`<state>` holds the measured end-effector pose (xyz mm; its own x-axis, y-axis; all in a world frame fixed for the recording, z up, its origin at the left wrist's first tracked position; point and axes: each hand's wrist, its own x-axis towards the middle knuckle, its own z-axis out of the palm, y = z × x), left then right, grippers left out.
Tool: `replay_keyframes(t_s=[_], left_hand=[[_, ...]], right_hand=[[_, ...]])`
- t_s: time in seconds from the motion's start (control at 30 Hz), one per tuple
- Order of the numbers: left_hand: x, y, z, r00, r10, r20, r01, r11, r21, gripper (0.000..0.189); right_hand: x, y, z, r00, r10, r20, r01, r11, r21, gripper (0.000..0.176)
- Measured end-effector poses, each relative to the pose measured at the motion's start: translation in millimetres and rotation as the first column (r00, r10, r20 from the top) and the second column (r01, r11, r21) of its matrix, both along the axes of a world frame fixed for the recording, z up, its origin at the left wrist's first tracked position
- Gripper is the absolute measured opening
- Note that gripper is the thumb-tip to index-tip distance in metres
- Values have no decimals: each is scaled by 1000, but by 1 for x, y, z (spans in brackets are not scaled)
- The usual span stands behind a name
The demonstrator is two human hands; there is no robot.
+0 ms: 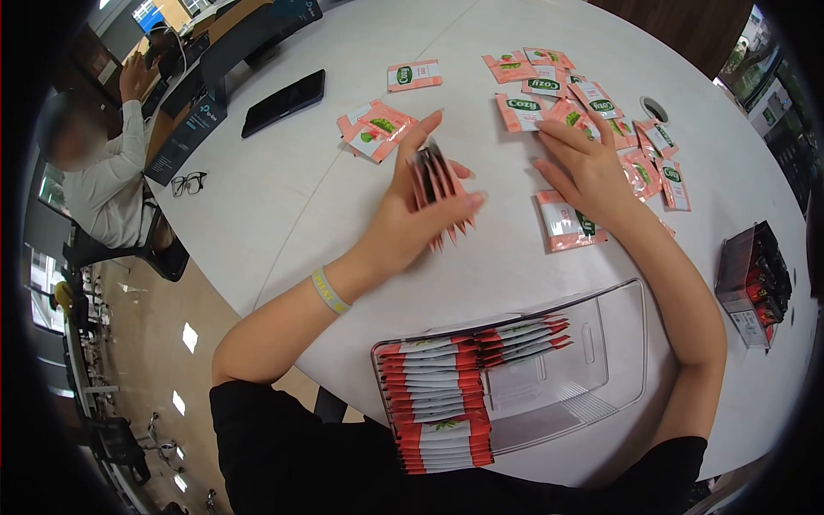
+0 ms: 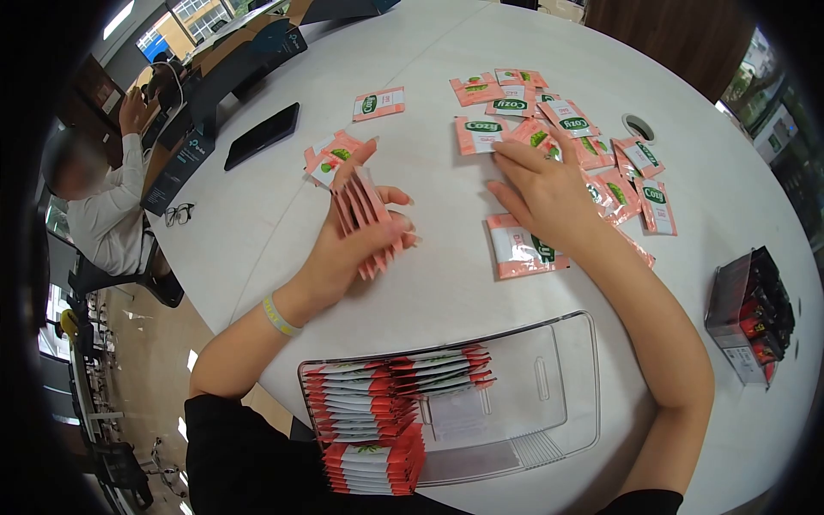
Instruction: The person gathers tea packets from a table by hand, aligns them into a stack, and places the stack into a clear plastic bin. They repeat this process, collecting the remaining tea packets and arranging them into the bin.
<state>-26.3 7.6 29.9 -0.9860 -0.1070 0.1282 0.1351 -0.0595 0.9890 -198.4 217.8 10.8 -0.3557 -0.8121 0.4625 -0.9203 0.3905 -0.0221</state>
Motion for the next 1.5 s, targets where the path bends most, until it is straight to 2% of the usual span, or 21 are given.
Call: replay_keyframes(t_s=[0.03, 0.07, 0.1, 0.13, 0.2, 0.27, 0.37, 0.47, 0.57, 0.7, 0.83, 0.93, 1.0, 1.03, 1.1, 1.13, 1.2, 1.27, 1.37, 1.43, 1.5], left_hand=[[-3, -3, -2, 999, 12, 40, -16, 993, 117, 86], [-4, -3, 0, 999, 11, 40, -15, 993, 115, 86], [-4, -3, 3, 995, 13, 102, -41, 961, 273, 83], [-4, -3, 5, 986, 6, 164, -76, 903, 423, 81], [-8, -8, 0, 986, -12, 165, -68, 880, 470, 74], [-10, -13, -7, 984, -39, 175, -70, 816, 574, 69], [-5, -3, 7, 989, -83, 125, 11, 869, 494, 59], [-4, -7, 2, 980, -180, 83, 117, 865, 488, 62], [-3, -7, 4, 987, -135, 87, 94, 924, 370, 66], [-2, -8, 1, 989, -140, 53, 117, 941, 319, 71], [-3, -7, 0, 989, -133, 72, 107, 954, 281, 70], [-4, -7, 1, 993, -95, 69, 77, 970, 232, 69], [-5, -7, 1, 996, -71, 58, 59, 979, 193, 70], [-4, -8, 0, 997, -59, 43, 54, 992, 116, 71], [-4, -7, -1, 999, -47, 27, 46, 998, 41, 72], [-3, -6, 0, 998, -55, 36, 55, 998, 13, 72], [-2, -5, 1, 997, -60, 45, 60, 998, -13, 72], [-2, -4, 0, 996, -85, 38, 89, 991, -101, 70], [0, -2, 8, 987, -119, 105, 126, 990, -56, 69], [-1, -2, 7, 987, -123, 102, 129, 990, -56, 68], [0, -3, 10, 987, -125, 98, 131, 990, -57, 67]], right_hand=[[5, -1, 1, 995, 75, -69, -78, 996, -45, 33], [10, -3, 4, 979, 145, -142, -158, 984, -84, 31], [17, -4, 9, 955, 200, -220, -223, 971, -85, 34], [23, -6, 11, 955, 200, -221, -223, 971, -85, 34], [35, -10, 12, 890, 400, -218, -436, 887, -151, 39], [52, -12, 13, 867, 473, -154, -494, 857, -146, 41], [63, -11, 13, 828, 559, -40, -560, 819, -124, 44], [64, -11, 18, 820, 571, 44, -565, 819, -94, 44], [63, -11, 22, 826, 557, 86, -555, 831, -41, 44], [64, -11, 23, 840, 534, 98, -538, 843, 21, 43], [64, -12, 20, 841, 532, 101, -531, 847, -34, 43], [60, -12, 13, 904, 427, -32, -426, 893, -144, 37], [58, -12, 11, 991, 127, -49, -134, 970, -204, 29], [55, -10, 14, 991, 124, -49, -131, 971, -202, 29], [45, -2, 30, 985, -167, 51, 162, 983, 86, 24], [40, 1, 36, 985, -166, 51, 161, 983, 88, 24], [30, 9, 48, 939, -340, 50, 315, 909, 274, 21], [28, 14, 53, 930, -363, 56, 323, 882, 342, 19], [29, 16, 47, 941, -336, -41, 326, 870, 371, 20], [36, 12, 41, 915, -323, -239, 399, 811, 428, 24], [40, 11, 40, 915, -300, -271, 393, 815, 426, 25]])
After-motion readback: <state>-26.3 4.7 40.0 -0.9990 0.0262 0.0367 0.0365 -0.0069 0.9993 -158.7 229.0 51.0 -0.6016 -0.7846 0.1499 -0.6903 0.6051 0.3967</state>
